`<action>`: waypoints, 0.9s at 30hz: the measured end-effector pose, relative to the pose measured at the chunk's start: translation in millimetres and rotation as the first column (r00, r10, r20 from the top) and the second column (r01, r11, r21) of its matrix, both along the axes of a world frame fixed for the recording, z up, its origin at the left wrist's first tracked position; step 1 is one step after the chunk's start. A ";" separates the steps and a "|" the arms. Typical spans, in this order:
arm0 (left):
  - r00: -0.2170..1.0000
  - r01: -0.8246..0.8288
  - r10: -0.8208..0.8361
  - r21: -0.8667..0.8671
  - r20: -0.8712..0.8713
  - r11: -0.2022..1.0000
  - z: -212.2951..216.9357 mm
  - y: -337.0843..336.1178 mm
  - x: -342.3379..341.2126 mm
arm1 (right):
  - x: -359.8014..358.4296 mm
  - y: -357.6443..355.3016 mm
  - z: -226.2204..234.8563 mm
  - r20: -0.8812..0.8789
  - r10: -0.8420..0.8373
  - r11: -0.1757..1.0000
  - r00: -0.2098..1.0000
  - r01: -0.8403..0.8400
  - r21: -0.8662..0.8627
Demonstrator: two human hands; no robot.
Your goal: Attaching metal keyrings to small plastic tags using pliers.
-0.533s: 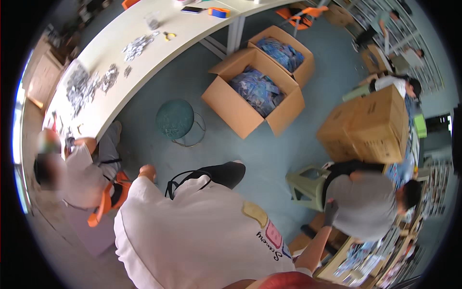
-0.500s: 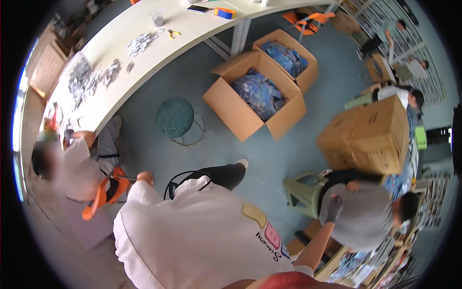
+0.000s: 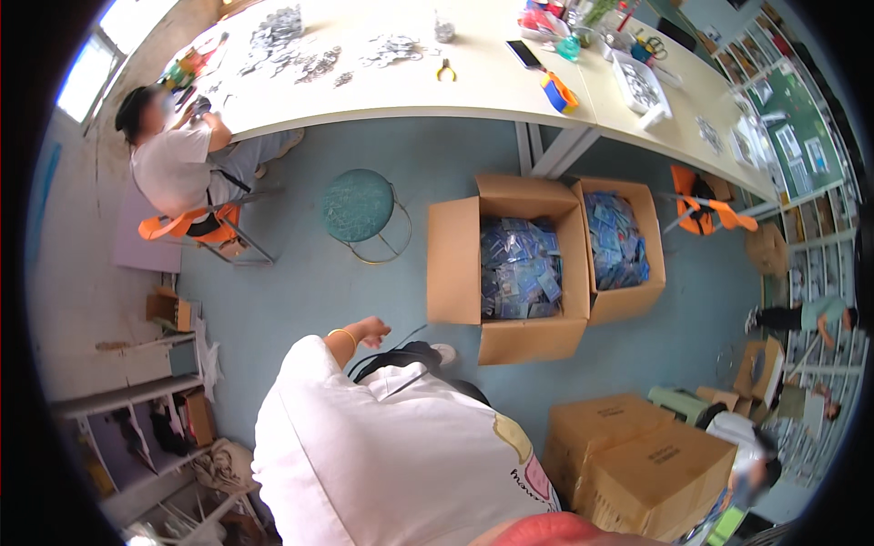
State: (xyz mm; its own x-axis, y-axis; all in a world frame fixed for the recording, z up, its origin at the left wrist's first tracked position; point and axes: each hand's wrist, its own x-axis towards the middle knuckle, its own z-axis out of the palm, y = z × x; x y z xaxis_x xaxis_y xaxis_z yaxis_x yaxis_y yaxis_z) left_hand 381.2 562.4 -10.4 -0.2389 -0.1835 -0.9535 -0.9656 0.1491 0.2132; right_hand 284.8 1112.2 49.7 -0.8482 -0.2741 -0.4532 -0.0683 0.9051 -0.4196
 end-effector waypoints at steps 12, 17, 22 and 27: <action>0.913 -0.301 0.159 -0.358 -0.375 0.884 -7.4 271.3 -132.8 | -293.9 210.6 -7.5 0.086 0.036 0.980 0.996 -0.018 -0.199; 0.972 -0.135 0.061 -0.323 -0.228 0.937 -8.3 379.4 -188.9 | -408.1 311.2 17.4 0.120 -0.055 0.952 0.991 0.088 -0.294; 0.912 0.153 -0.261 -0.329 -0.315 0.932 32.9 449.2 -319.3 | -483.2 395.8 -3.7 0.142 -0.076 0.938 0.987 0.119 -0.326; 0.896 0.090 -0.205 -0.292 -0.394 0.952 32.1 491.7 -413.0 | -528.8 426.7 -45.6 0.032 0.114 0.958 0.993 -0.101 -0.269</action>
